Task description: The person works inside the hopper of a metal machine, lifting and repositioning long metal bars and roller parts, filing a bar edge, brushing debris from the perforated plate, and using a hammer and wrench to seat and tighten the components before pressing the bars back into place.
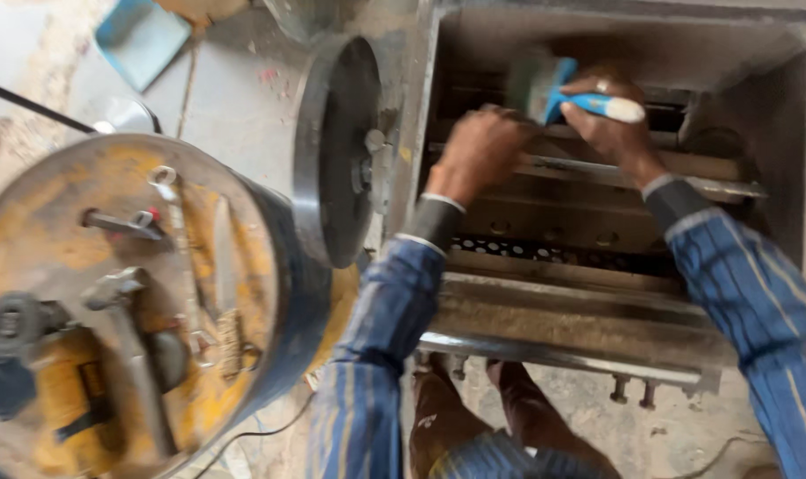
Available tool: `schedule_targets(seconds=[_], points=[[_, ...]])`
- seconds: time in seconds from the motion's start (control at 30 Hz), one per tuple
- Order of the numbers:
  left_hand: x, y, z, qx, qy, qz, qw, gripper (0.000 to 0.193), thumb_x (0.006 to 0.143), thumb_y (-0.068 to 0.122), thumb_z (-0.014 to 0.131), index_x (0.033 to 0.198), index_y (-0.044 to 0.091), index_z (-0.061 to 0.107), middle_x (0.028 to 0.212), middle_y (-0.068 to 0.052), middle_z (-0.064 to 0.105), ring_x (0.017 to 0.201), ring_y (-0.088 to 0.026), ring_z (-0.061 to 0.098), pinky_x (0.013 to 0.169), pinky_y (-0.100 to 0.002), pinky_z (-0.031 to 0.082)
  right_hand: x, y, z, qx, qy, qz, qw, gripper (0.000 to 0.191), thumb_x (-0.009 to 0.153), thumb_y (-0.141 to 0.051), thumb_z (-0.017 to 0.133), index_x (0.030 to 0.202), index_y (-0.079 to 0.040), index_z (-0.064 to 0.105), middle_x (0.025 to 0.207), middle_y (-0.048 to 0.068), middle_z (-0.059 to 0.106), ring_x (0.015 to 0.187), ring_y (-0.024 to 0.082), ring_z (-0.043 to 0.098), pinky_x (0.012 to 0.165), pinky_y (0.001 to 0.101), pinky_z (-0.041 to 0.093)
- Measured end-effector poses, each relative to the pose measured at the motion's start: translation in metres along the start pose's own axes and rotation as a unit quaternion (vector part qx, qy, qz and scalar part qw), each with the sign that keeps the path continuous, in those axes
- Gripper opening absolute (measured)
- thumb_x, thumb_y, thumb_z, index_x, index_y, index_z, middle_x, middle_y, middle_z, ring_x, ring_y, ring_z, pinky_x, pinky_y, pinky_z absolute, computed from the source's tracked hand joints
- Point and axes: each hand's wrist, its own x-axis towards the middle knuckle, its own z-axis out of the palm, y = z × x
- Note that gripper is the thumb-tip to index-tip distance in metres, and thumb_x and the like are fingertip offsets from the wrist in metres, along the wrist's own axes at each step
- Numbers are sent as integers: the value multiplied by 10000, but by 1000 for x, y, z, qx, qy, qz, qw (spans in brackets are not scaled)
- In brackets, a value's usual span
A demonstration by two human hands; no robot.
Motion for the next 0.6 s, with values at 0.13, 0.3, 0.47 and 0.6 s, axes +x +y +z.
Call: schedule_targets(seconds=[0.13,0.3,0.47,0.6], points=[[25,-69,43,44,253,20,966,226,837,188,731,1053,124,715,1051,-115,695,1059,-334,636,850,-462,534,42,55,67,59,-110,-131,983,207,916,-79,783,1117,-42,756,1250,131,720,1215,329,661,1037,433,534],[28,-82,78,67,219,-59,972,67,895,141,648,911,112,706,972,-104,691,1062,-311,631,853,-448,542,87,78,151,15,-91,-198,976,234,917,-130,819,1130,-64,748,1281,163,714,1183,341,660,986,433,545],[26,-57,76,38,291,-5,956,109,873,194,659,855,100,711,901,-123,699,983,-353,647,828,-503,542,55,135,133,-32,-104,-9,994,307,893,-256,765,1158,-101,762,1026,134,746,951,333,699,820,447,558],[24,-44,67,-57,290,-26,955,146,877,213,632,893,141,758,925,-147,732,927,-386,662,762,-507,548,-19,202,21,-293,-129,18,947,328,864,-286,795,1125,-89,768,1020,167,748,940,360,710,852,473,576]])
